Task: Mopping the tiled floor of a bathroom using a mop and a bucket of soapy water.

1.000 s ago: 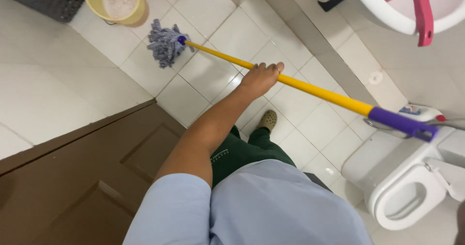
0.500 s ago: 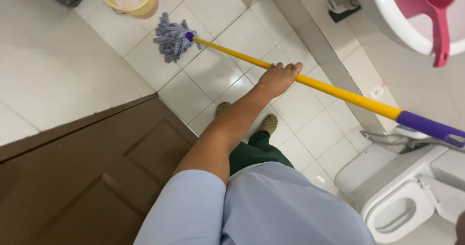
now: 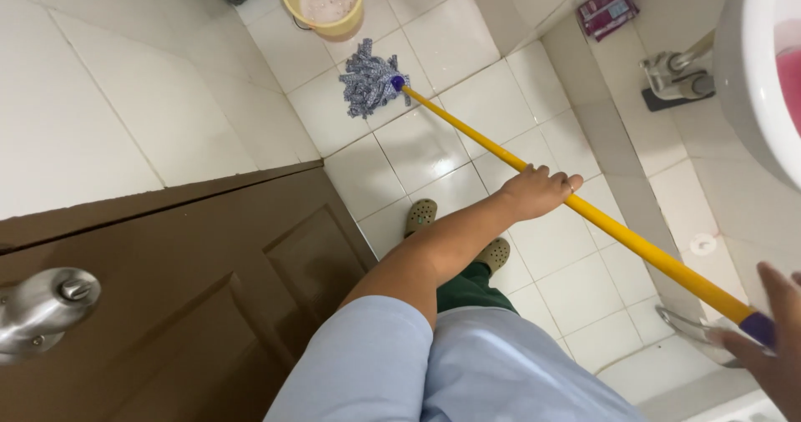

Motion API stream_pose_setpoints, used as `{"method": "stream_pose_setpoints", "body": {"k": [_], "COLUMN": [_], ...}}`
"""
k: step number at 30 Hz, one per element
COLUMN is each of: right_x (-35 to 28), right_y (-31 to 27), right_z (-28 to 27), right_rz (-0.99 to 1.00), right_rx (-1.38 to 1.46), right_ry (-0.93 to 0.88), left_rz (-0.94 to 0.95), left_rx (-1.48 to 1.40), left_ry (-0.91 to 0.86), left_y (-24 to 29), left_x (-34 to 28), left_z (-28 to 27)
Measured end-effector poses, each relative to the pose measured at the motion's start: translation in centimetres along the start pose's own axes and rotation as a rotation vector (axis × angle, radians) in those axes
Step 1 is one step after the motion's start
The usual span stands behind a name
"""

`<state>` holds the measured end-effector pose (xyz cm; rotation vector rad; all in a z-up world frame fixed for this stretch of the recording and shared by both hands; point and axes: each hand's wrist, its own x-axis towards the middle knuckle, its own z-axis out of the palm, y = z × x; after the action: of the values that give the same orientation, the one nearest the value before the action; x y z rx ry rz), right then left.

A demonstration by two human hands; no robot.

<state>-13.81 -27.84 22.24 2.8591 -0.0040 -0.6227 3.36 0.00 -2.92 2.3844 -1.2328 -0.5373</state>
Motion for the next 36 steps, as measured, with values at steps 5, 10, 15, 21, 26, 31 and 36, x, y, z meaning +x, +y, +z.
{"method": "stream_pose_setpoints", "body": {"k": [5,10,15,21,26,31,36], "right_x": [-0.7,2.6,6.2,3.5,-2.2,-14.5,-15.6], "right_y": [-0.7,-3.7,-14.9,-15.5,-9.7,1.9,-8.2], "right_z": [5.6,1.5,-11.4,-9.5,-1.7,18.3,21.5], "right_rz": [0.189,0.036,0.020,-0.072,0.060,0.270,0.415], "right_rx": [-0.126,-0.287,-0.288,-0.176,-0.143,0.244,0.381], "right_ry": [-0.305,-0.393,-0.428,-0.332,-0.434,-0.372,-0.276], "left_rz": [-0.017,-0.093,-0.192,-0.252,-0.083,0.100,0.106], "left_rx": [-0.008,-0.046,-0.135,-0.114,-0.103,-0.106,-0.054], "left_ry": [0.006,0.018,0.027,-0.018,-0.060,-0.165,-0.250], "left_y": [0.3,-1.5,-7.1,-7.5,0.0,7.5,6.3], "left_x": [-0.3,-1.7,-5.4,-7.7,-4.1,-0.4,1.2], "left_z": [0.2,-0.7,0.2,2.3,3.3,3.1,9.4]}}
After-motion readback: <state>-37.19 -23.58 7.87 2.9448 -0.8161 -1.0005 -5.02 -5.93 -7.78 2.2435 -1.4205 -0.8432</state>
